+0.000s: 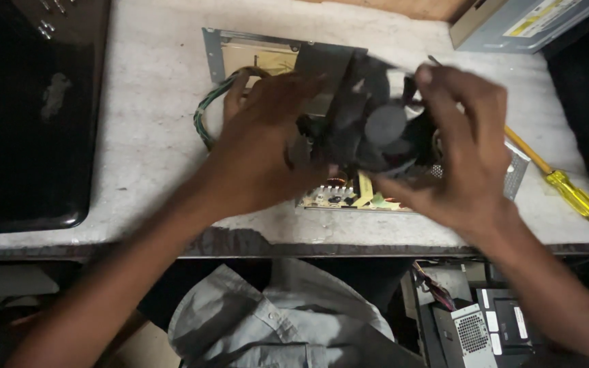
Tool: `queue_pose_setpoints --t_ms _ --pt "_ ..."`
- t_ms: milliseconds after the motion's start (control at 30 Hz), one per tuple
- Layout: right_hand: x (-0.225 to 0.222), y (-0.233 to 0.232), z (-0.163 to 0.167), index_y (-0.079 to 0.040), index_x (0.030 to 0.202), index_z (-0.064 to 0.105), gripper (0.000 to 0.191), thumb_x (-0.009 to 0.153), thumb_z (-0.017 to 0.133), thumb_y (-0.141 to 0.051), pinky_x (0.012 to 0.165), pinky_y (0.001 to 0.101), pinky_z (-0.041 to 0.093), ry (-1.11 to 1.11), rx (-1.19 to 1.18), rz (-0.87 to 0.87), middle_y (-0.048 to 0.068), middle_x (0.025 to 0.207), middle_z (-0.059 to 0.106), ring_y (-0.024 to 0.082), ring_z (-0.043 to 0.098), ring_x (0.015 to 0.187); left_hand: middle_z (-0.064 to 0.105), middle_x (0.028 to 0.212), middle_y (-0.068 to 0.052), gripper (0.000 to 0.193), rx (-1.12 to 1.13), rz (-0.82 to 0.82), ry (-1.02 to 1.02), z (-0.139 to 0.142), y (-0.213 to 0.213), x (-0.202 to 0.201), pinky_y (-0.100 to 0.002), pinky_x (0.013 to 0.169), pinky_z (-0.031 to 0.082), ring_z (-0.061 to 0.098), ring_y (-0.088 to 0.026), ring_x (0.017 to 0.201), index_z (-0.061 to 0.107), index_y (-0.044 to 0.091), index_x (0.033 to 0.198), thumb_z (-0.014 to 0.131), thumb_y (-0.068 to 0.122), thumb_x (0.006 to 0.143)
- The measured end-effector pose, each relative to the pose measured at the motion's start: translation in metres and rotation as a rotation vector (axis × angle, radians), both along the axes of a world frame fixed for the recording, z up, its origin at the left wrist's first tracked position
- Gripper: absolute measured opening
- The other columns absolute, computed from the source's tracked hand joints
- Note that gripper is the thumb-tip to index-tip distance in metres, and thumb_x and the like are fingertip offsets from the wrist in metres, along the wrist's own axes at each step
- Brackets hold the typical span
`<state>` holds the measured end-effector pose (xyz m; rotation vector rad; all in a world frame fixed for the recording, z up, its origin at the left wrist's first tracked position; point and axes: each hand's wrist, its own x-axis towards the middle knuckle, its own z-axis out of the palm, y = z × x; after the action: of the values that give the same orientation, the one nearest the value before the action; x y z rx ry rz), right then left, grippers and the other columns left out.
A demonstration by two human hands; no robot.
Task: The person disassembles a computer power supply on a workbench. They detach the internal cooling fan from the unit, work the metal casing open, lift off the outer cover, and handle the exposed fan and internal circuit board while repositioning the unit on the bench.
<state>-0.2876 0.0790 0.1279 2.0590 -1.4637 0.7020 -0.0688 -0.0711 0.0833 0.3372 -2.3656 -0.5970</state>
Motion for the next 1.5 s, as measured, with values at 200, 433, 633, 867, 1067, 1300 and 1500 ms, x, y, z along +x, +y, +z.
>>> queue_pose_setpoints --t_ms 200,433,633,867,1067,1300,1500 --pt "-0.01 0.019 0.005 -0.003 0.146 0.051 0.101 0.061 0.095 -0.037 0.111 0.0453 0.053 -0.25 0.395 -0.071 0.019 0.14 0.055 0.032 0.057 0.132 0.059 0.137 -0.015 0.079 -0.12 -0.014 -0.015 -0.008 -0.009 -0.011 -0.066 0.117 0.02 0.05 -0.034 0.137 0.06 0.009 0.138 0.092 0.032 0.069" --pt "-0.007 0.018 0.009 -0.002 0.142 0.053 0.098 0.06 0.094 -0.035 0.11 0.044 0.048 -0.211 0.498 -0.144 0.019 0.138 0.054 0.035 0.054 0.13 0.056 0.15 -0.015 0.076 0.055 -0.245 -0.074 0.005 -0.023 -0.002 -0.051 0.12 0.029 0.051 -0.034 0.141 0.053 0.008 0.148 0.086 0.02 0.08" --pt "0.004 0.009 0.008 -0.002 0.142 0.054 0.096 0.06 0.093 -0.033 0.108 0.0433 0.049 -0.265 0.556 -0.115 0.018 0.136 0.058 0.036 0.056 0.129 0.041 0.158 -0.024 0.112 0.081 -0.313 -0.197 0.014 -0.023 0.012 -0.05 0.12 0.028 0.039 -0.04 0.146 0.03 0.004 0.158 0.094 0.026 0.07" --pt "0.005 -0.001 0.009 -0.002 0.141 0.055 0.098 0.058 0.094 -0.036 0.109 0.0469 0.047 -0.245 0.63 -0.072 0.018 0.134 0.061 0.038 0.058 0.127 0.042 0.157 -0.021 0.118 0.12 -0.256 -0.247 0.01 -0.021 0.008 -0.051 0.119 0.026 0.038 -0.038 0.146 0.026 0.007 0.159 0.094 0.032 0.067" --pt "-0.001 -0.005 0.006 -0.007 0.141 0.059 0.102 0.053 0.095 -0.045 0.109 0.0482 0.04 -0.101 0.604 -0.08 0.013 0.132 0.065 0.037 0.054 0.125 0.046 0.156 -0.019 0.103 0.091 -0.255 -0.227 0.01 -0.021 0.013 -0.05 0.12 0.027 0.04 -0.036 0.146 0.039 0.009 0.154 0.093 0.03 0.07" --pt "-0.009 -0.008 0.002 -0.003 0.139 0.058 0.098 0.055 0.094 -0.038 0.111 0.0445 0.043 -0.159 0.657 -0.026 0.013 0.132 0.064 0.031 0.058 0.12 0.055 0.149 -0.018 0.097 0.1 -0.253 -0.152 0.004 -0.023 0.012 -0.047 0.119 0.035 0.048 -0.034 0.142 0.051 0.008 0.149 0.095 0.033 0.067" --pt "-0.001 -0.004 0.006 0.001 0.139 0.058 0.095 0.057 0.091 -0.034 0.108 0.041 0.05 -0.234 0.612 0.007 0.016 0.137 0.055 0.033 0.056 0.129 0.059 0.146 -0.018 0.094 0.074 -0.254 -0.078 0.001 -0.025 0.014 -0.044 0.117 0.043 0.056 -0.034 0.137 0.055 0.005 0.144 0.098 0.033 0.065"
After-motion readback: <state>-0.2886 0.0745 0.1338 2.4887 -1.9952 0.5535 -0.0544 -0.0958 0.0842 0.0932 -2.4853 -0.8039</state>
